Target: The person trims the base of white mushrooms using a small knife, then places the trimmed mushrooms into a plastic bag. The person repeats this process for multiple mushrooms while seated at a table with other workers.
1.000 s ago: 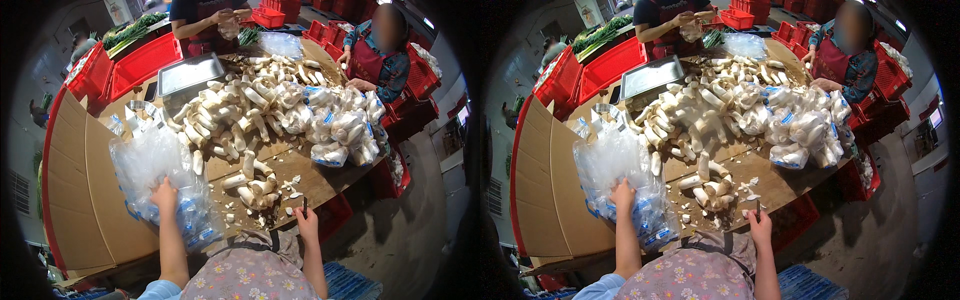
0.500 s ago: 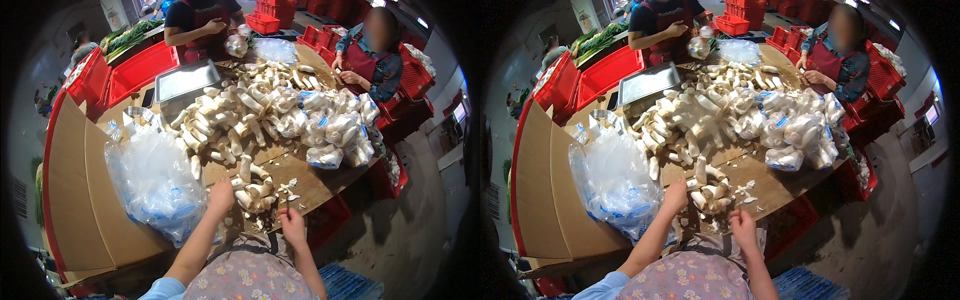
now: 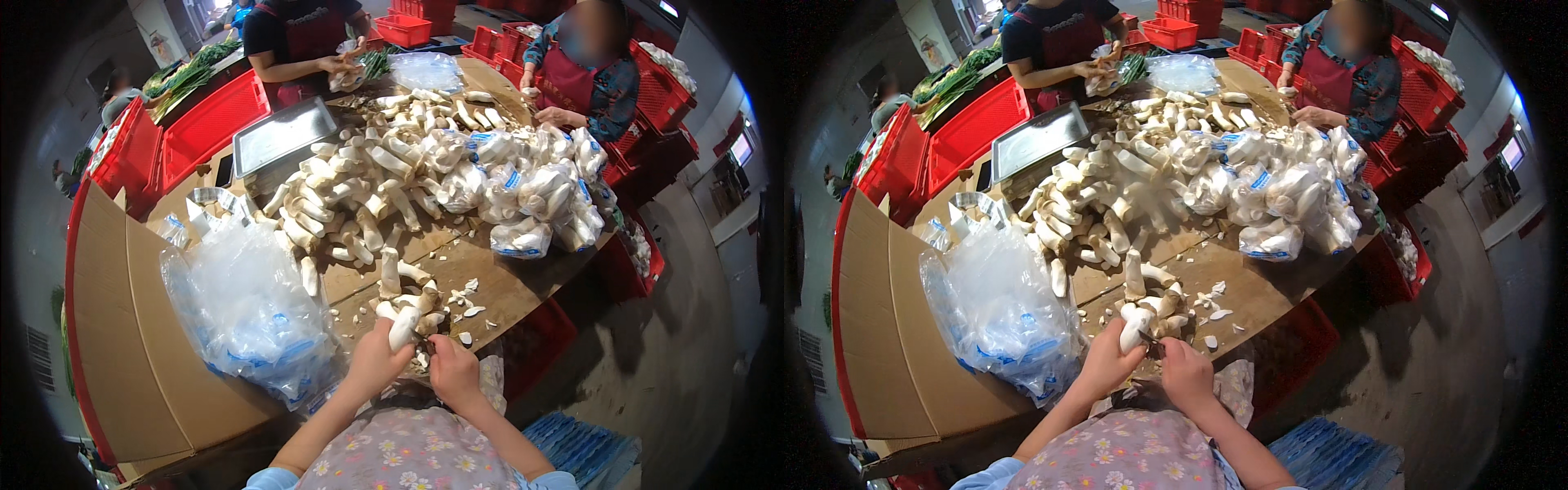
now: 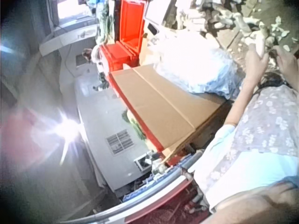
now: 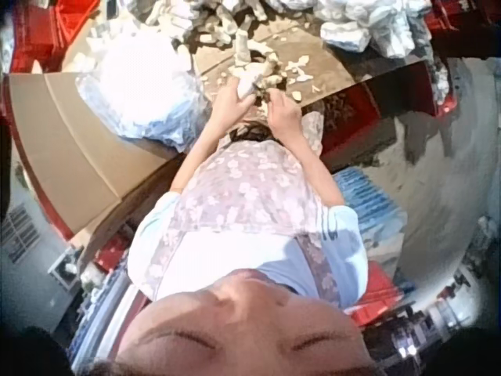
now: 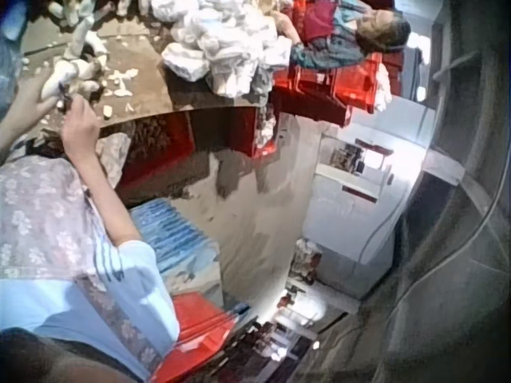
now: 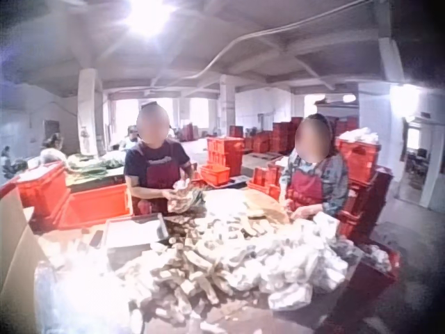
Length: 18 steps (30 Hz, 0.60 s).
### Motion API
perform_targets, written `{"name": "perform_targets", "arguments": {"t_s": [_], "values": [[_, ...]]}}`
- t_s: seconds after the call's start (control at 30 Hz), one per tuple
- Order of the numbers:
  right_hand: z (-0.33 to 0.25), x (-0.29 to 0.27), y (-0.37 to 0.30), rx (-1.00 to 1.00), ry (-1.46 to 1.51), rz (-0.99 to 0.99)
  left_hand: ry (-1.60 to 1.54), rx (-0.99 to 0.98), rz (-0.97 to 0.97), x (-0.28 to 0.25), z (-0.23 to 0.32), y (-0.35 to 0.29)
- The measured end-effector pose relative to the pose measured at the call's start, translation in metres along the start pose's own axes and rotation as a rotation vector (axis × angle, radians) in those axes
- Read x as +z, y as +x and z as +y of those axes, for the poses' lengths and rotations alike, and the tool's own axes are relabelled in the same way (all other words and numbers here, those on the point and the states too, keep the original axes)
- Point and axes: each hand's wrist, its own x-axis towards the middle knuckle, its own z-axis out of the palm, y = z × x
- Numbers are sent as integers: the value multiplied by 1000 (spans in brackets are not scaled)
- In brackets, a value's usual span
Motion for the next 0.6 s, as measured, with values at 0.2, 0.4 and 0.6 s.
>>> {"name": "perform_targets", "arguments": {"t_s": [0.2, 0.4, 0.6], "values": [[3, 4, 6, -134, -233, 104, 13, 66, -35, -3, 21, -12], [15, 6, 4, -45, -359, 138, 55, 49, -112, -11, 33, -18], [39, 1, -4, 213, -293, 73, -466, -145, -317, -18, 33, -20]]}}
